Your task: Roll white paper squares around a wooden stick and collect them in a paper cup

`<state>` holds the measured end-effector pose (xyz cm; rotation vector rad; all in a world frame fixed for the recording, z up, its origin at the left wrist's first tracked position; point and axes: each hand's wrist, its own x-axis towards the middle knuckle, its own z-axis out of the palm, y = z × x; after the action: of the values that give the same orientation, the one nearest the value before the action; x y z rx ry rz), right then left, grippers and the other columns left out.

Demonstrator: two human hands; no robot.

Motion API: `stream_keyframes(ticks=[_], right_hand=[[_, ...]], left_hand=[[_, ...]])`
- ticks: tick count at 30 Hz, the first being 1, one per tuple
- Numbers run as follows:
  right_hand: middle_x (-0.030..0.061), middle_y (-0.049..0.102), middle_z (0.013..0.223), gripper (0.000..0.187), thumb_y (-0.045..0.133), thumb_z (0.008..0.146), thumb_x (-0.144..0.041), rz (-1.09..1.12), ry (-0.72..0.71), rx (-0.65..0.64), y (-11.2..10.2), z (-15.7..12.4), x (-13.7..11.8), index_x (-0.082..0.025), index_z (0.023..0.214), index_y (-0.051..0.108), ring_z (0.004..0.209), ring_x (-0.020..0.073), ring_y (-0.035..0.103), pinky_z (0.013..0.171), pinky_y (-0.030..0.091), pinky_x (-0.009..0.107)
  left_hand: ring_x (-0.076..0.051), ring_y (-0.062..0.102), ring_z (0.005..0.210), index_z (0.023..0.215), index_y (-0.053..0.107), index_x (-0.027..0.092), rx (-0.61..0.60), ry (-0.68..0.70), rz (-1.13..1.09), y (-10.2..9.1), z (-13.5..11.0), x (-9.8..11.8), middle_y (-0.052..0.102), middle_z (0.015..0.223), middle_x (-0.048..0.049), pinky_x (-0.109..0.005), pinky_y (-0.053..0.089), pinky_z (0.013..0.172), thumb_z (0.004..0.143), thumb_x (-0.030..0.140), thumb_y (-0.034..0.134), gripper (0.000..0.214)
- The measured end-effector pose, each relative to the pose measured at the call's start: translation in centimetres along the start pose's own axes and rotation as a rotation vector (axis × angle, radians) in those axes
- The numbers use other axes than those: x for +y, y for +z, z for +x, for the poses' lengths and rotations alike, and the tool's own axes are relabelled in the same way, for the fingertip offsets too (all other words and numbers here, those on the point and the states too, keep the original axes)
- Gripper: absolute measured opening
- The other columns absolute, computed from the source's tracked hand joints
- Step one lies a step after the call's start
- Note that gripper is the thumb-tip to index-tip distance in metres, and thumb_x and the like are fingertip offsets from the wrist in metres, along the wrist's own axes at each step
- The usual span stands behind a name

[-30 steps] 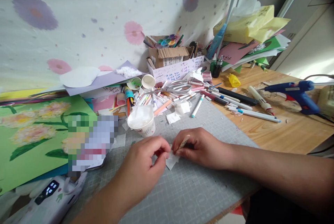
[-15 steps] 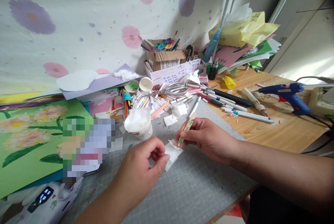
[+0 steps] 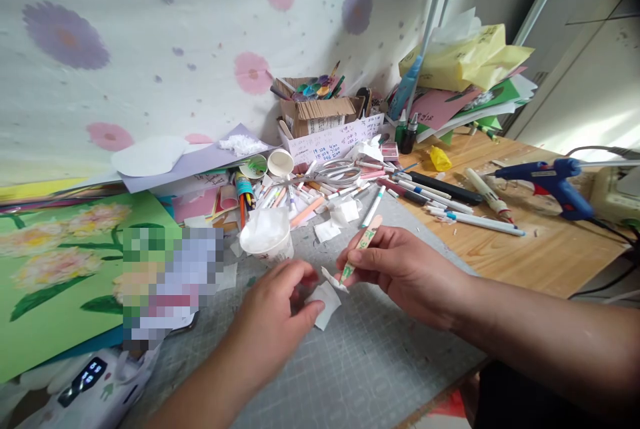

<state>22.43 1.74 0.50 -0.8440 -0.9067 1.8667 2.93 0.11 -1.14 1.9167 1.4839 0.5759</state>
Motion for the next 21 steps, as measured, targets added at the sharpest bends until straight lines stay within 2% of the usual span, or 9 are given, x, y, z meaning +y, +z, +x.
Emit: stream_keyframes(ticks=[2, 5, 11, 15, 21], right_hand=[[0.0021, 0.068, 0.066, 0.023, 0.085, 0.062, -0.028, 0.013, -0.003, 0.005, 0.1, -0.1, -0.2, -0.011, 0.066, 0.069, 0.060, 0.0106, 0.063, 0.066, 0.051, 0.024], [0.0019, 0.068, 0.065, 0.023, 0.085, 0.062, -0.027, 0.029, 0.009, -0.018, 0.5, -0.2, -0.2, -0.011, 0.067, 0.069, 0.062, 0.0110, 0.062, 0.066, 0.052, 0.024], [0.0002, 0.065, 0.063, 0.026, 0.084, 0.063, -0.031, 0.004, -0.009, -0.053, 1.0, -0.5, 0.0, -0.011, 0.069, 0.069, 0.058, 0.0110, 0.062, 0.064, 0.051, 0.025], [-0.0005, 0.065, 0.065, 0.018, 0.080, 0.070, -0.026, -0.015, -0.108, -0.080, 0.7, -0.7, -0.1, -0.012, 0.074, 0.069, 0.061, 0.0109, 0.065, 0.067, 0.052, 0.024], [0.0003, 0.067, 0.071, 0.004, 0.070, 0.082, -0.018, -0.056, -0.272, -0.242, 0.6, -1.1, 0.2, -0.013, 0.081, 0.071, 0.070, 0.0092, 0.064, 0.070, 0.053, 0.021]], left_hand=[[-0.023, 0.054, 0.083, 0.093, 0.060, 0.025, 0.084, 0.051, -0.024, -0.3, -0.3, 0.3, 0.058, 0.092, -0.0016, -0.036, 0.041, 0.075, 0.070, 0.018, 0.066, 0.025], [-0.022, 0.054, 0.082, 0.104, 0.058, 0.027, 0.062, 0.062, -0.277, -0.2, -0.8, 0.6, 0.057, 0.087, -0.0002, -0.036, 0.042, 0.076, 0.075, 0.025, 0.065, 0.030], [-0.014, 0.047, 0.065, 0.082, 0.062, 0.023, -0.100, -0.079, -0.600, 0.3, -1.3, 0.8, 0.056, 0.069, 0.0045, -0.025, 0.035, 0.060, 0.077, 0.024, 0.067, 0.007], [-0.012, 0.045, 0.064, 0.076, 0.064, 0.022, -0.124, -0.112, -0.842, 0.2, -1.2, 0.5, 0.056, 0.065, 0.0055, -0.023, 0.034, 0.060, 0.079, 0.031, 0.069, 0.011], [-0.014, 0.053, 0.071, 0.074, 0.066, 0.021, -0.178, -0.096, -1.095, 0.2, -1.4, 0.8, 0.065, 0.071, 0.0026, -0.026, 0.039, 0.071, 0.082, 0.028, 0.067, 0.012]])
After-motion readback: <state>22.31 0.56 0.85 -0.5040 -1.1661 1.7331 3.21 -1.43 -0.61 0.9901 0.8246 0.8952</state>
